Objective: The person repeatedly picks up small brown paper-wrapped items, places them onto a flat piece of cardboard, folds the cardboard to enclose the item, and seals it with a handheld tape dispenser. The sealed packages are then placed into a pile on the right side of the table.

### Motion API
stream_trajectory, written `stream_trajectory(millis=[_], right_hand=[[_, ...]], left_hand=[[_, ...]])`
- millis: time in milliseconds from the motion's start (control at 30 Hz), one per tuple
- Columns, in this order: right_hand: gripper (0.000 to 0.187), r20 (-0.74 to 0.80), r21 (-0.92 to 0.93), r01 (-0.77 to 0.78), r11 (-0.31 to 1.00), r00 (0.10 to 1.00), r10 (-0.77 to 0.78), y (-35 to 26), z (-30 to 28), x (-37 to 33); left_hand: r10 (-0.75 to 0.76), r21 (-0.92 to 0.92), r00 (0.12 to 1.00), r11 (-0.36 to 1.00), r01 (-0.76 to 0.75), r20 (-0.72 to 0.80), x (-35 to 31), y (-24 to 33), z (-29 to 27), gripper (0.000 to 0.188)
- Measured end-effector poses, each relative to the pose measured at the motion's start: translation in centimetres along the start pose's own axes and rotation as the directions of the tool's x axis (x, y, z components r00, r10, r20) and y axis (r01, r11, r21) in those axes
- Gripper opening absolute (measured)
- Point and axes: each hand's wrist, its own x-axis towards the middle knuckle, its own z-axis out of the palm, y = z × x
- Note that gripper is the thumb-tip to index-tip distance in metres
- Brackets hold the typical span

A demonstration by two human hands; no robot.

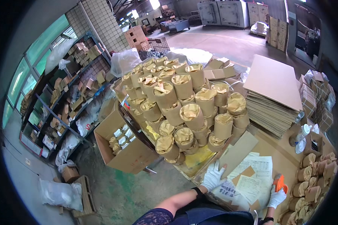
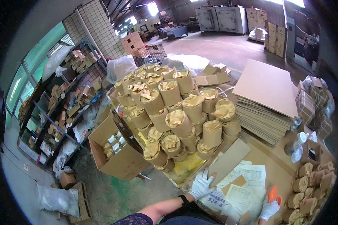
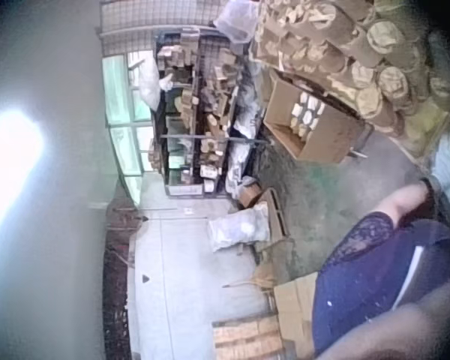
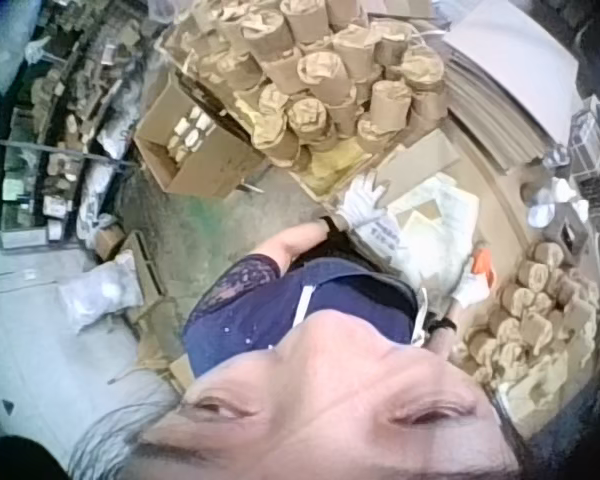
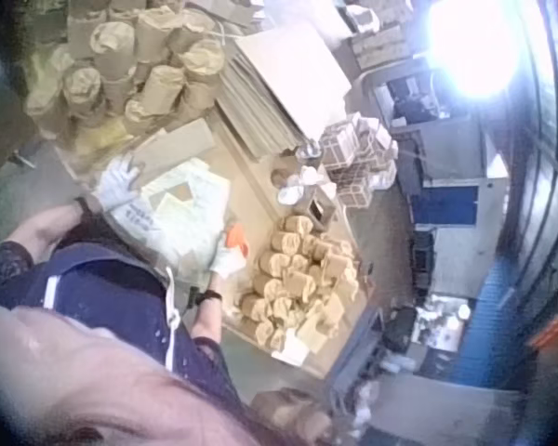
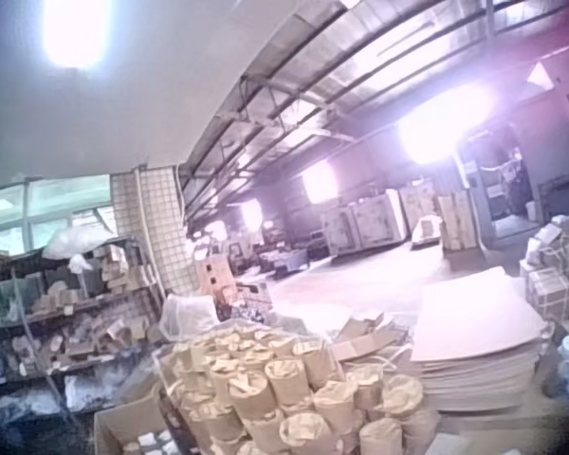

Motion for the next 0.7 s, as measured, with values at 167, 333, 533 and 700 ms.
stream_trajectory(millis=[167,333,533,700], right_hand=[[0.066,-0.015,-0.044,-0.014,0.999,1.000,0.013,0.4,1.1,0.0],[0.062,-0.110,0.042,0.021,0.999,0.994,-0.016,1.4,2.8,0.8],[0.060,-0.004,0.083,-0.039,0.996,0.999,0.040,-1.2,-0.8,0.1],[0.057,0.066,0.114,0.001,0.993,0.998,-0.009,0.6,0.3,0.5]], left_hand=[[0.023,-0.023,0.999,0.999,-0.022,0.032,-0.3,-0.1,0.4,0.084],[0.019,-0.042,0.992,0.999,-0.014,0.125,0.4,1.0,-0.9,0.085],[-0.071,0.006,0.997,0.997,0.071,0.027,-1.3,3.4,0.1,0.078],[-0.101,0.069,0.995,0.992,0.102,-0.012,-2.3,6.8,0.7,0.075]])
